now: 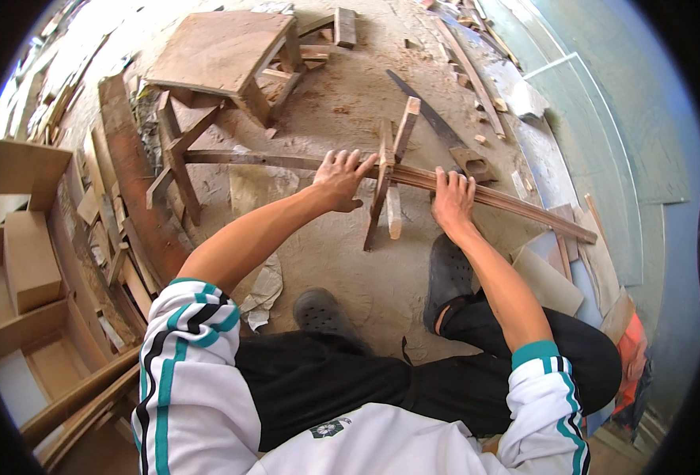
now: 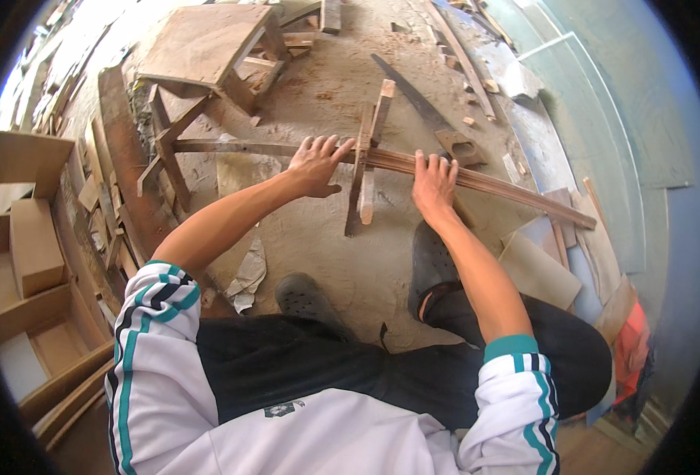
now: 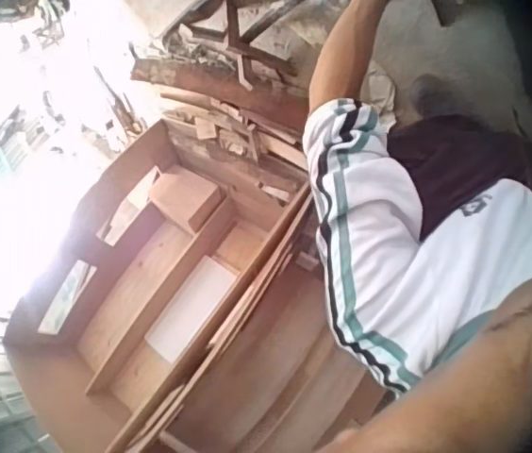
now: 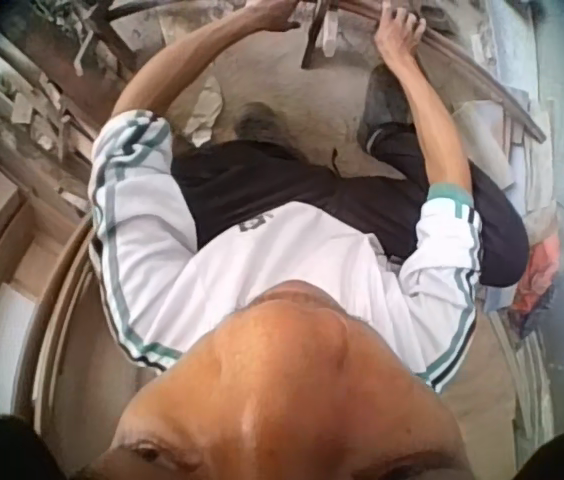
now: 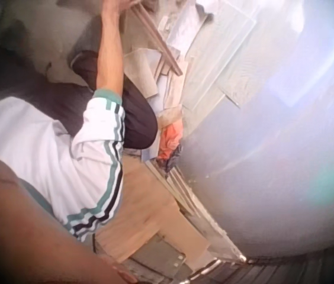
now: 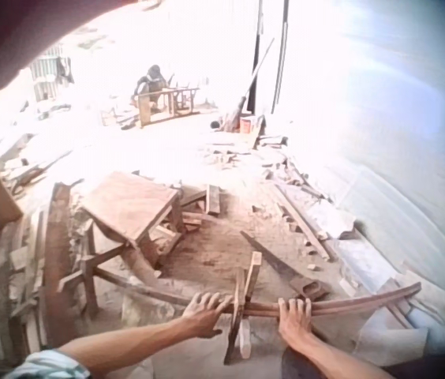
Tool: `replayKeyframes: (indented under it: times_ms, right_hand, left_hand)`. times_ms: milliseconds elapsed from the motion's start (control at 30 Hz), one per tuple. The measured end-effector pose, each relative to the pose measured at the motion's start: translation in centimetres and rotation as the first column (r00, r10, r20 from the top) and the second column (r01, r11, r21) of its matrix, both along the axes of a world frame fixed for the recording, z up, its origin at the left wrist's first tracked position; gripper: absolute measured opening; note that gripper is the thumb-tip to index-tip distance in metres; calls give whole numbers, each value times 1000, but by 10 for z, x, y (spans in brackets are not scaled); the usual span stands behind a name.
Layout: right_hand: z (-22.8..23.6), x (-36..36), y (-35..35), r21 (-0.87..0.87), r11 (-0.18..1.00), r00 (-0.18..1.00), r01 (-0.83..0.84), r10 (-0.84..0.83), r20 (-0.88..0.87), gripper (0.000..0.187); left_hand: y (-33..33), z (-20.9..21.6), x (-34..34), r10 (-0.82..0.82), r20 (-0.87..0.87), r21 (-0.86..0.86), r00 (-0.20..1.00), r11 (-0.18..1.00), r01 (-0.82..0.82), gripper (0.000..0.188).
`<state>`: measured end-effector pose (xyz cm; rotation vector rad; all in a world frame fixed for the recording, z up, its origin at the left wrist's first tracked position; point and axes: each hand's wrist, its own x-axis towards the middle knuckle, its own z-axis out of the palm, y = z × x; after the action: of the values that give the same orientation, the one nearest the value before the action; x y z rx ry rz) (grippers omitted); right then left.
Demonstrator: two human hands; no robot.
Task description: The person assembles a wooden frame by hammering pieces together, fitting curved slats, and sawing a small block. They repeatedly adjust and test the fit of the components on the floor.
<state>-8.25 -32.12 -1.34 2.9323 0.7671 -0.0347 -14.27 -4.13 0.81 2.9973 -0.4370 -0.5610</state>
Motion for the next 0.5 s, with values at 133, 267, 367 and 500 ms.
replayKeyframes:
  times_ms: [133,267,367,500]
  right_hand:
    - [1,2,0,3,1000,1000,-29,29,3,49]
    - [2,10,1,-3,999,998,-35,35,-49,49]
    - [6,16,5,2,999,996,-36,36,-87,44]
    - [11,28,3,22,997,982,-71,74,-172,40]
  left_hand:
    - [4,2,1,-3,-26,-49,1000,999,2,112]
    - [16,-9,2,5,36,-137,999,991,0,87]
    - [26,-16,2,69,58,-172,996,983,-59,68]
    - [35,-21,3,148,110,-171,983,977,-128,47]
